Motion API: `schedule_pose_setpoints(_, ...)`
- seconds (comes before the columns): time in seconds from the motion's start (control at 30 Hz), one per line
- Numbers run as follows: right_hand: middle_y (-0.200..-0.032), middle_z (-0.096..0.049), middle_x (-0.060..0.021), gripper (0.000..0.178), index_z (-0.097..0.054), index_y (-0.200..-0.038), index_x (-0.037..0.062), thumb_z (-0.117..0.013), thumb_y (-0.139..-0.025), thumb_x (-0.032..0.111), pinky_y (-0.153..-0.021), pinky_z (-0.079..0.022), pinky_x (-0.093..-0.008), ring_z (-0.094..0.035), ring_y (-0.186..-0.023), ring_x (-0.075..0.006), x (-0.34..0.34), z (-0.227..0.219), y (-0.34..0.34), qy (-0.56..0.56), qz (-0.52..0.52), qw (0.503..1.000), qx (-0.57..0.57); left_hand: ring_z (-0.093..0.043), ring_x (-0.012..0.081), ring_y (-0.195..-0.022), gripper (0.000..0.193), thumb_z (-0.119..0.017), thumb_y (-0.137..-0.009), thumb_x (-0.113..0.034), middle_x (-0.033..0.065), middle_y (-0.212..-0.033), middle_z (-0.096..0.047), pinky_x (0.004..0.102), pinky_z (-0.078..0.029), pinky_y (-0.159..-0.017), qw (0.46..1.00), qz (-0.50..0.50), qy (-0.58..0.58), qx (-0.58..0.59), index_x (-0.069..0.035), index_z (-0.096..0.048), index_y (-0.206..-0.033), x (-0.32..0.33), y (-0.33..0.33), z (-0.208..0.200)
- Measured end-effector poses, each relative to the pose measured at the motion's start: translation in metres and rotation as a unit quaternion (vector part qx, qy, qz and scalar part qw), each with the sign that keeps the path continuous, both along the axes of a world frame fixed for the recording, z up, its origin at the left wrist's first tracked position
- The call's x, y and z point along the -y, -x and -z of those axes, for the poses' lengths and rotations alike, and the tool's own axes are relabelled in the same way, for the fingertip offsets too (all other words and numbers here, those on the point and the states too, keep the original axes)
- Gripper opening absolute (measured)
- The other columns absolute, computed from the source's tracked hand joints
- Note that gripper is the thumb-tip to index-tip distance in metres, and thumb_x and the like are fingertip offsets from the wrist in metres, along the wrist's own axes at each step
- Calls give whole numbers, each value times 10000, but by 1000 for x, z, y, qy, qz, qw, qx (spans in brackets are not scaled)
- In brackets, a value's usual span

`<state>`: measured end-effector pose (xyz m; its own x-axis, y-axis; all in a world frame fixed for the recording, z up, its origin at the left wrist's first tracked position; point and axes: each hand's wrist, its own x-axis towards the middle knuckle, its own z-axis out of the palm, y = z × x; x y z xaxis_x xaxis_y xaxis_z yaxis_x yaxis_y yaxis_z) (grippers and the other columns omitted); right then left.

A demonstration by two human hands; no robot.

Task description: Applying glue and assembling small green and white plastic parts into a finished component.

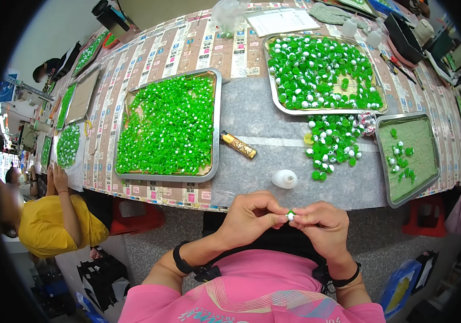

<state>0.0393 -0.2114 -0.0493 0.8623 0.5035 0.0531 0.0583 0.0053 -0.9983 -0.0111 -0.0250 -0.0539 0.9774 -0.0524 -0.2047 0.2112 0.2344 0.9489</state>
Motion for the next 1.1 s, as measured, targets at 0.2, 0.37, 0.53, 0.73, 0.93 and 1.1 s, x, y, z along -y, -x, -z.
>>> schedule_pose_setpoints(0.2,-924,-656,-142,162,-684,-863,-4,-693,-727,-92,-719,-535,-239,-647,-825,-165,3,5,-5,-33,-25,999,-24,-611,146,-823,119,-663,-805,38,100,-904,-595,249,-510,-734,999,11,50,-8,33,-626,-919,-3,2,-2)
schedule_pose_setpoints(0.37,-1012,-637,-159,168,-669,-906,-14,-666,-759,-94,-754,-530,-245,-636,-871,-171,7,9,-9,-63,-50,993,-85,-602,123,-830,107,-649,-831,4,79,-908,-599,238,-502,-734,997,34,71,-3,22,-617,-932,-4,1,-1)
schedule_pose_setpoints(0.53,-1007,-639,-157,150,-660,-927,-32,-657,-783,-73,-789,-531,-268,-636,-909,-188,6,8,-10,-96,-60,983,-142,-595,86,-795,102,-647,-859,-74,37,-863,-610,219,-506,-704,988,68,125,-59,-2,-608,-919,-7,-3,-5)
schedule_pose_setpoints(0.73,-1005,-635,-144,167,-656,-970,-31,-648,-804,-52,-818,-521,-286,-631,-921,-187,4,8,-10,-94,-72,975,-190,-611,99,-793,155,-641,-855,-51,50,-873,-614,230,-532,-701,975,74,189,-87,0,-582,-989,-8,-5,-5)
schedule_pose_setpoints(0.93,-972,-611,-92,180,-605,-988,-38,-650,-815,-37,-805,-517,-268,-617,-905,-149,-1,7,-7,-118,-39,971,-205,-629,128,-836,229,-627,-850,-5,74,-928,-625,250,-549,-738,979,51,188,-64,7,-578,-1073,-3,-4,-2)
schedule_pose_setpoints(1.1,-969,-604,-84,227,-556,-1017,-28,-658,-814,-29,-798,-516,-256,-611,-894,-131,-4,9,-4,-139,-16,965,-221,-628,142,-863,242,-617,-854,5,78,-952,-617,263,-552,-748,983,61,164,-63,5,-566,-1090,-5,-4,-4)
